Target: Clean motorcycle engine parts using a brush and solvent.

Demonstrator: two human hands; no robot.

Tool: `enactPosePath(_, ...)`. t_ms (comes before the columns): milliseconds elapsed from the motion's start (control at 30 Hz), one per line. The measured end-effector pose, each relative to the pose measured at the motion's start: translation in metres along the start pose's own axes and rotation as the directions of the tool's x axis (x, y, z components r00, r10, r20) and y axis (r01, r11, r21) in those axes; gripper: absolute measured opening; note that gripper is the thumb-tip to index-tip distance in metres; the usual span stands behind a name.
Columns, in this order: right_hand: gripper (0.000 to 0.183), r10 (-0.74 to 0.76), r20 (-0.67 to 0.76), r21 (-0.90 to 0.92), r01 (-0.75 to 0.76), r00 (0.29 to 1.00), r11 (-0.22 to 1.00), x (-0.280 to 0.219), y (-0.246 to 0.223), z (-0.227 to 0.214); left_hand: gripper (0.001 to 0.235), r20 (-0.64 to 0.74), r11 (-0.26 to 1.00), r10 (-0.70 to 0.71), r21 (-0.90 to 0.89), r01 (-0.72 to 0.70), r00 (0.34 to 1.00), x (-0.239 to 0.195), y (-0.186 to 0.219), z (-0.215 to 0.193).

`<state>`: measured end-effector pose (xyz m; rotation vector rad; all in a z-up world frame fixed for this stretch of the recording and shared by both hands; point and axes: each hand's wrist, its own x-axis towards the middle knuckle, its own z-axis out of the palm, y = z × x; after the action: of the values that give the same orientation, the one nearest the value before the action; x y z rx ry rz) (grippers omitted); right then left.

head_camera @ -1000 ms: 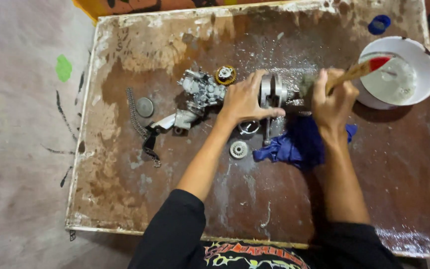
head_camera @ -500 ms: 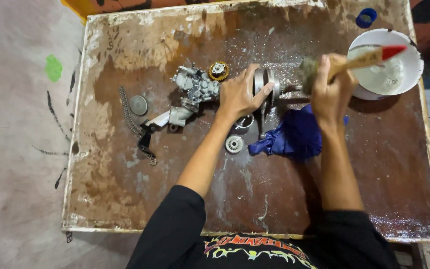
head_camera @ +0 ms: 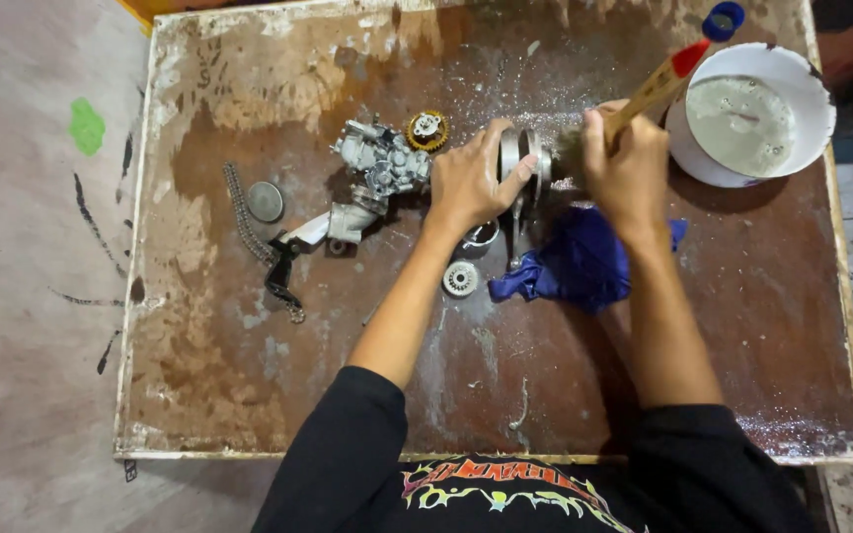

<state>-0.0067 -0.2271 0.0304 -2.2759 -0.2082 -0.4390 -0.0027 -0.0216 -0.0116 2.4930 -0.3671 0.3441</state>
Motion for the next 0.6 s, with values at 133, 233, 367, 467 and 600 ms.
enactPosePath(133, 0.023, -0.127, -0.163, 0.045, 0.136, 0.978, 0.99, -0.033, 0.035, 0.047, 0.059, -0.117, 0.998, 0.055, 0.014, -0.053, 0.992, -0.003, 0.0, -0.003)
enactPosePath(233, 0.018, -0.222, -0.167, -0.011, 0.223, 0.961, 0.975, -0.066, 0.015, 0.026, 0.055, -0.085, 0.999, 0.039, -0.003, -0.039, 0.996, 0.003, -0.001, -0.004)
enactPosePath(367, 0.017, -0.174, -0.174, 0.007, 0.178, 0.969, 0.984, -0.057, -0.009, 0.003, 0.053, -0.051, 1.0, 0.016, -0.012, -0.017, 0.999, 0.001, 0.0, 0.0)
enactPosePath(467, 0.017, -0.093, -0.23, 0.149, 0.13, 0.969, 0.98, -0.049, 0.006, 0.02, 0.055, -0.113, 1.0, 0.031, -0.001, -0.031, 0.993, 0.0, -0.001, -0.002)
enactPosePath(600, 0.017, -0.119, -0.151, -0.064, 0.111, 0.981, 0.992, -0.028, 0.061, 0.031, 0.06, -0.092, 0.999, 0.042, -0.002, -0.043, 0.995, -0.001, -0.005, 0.001)
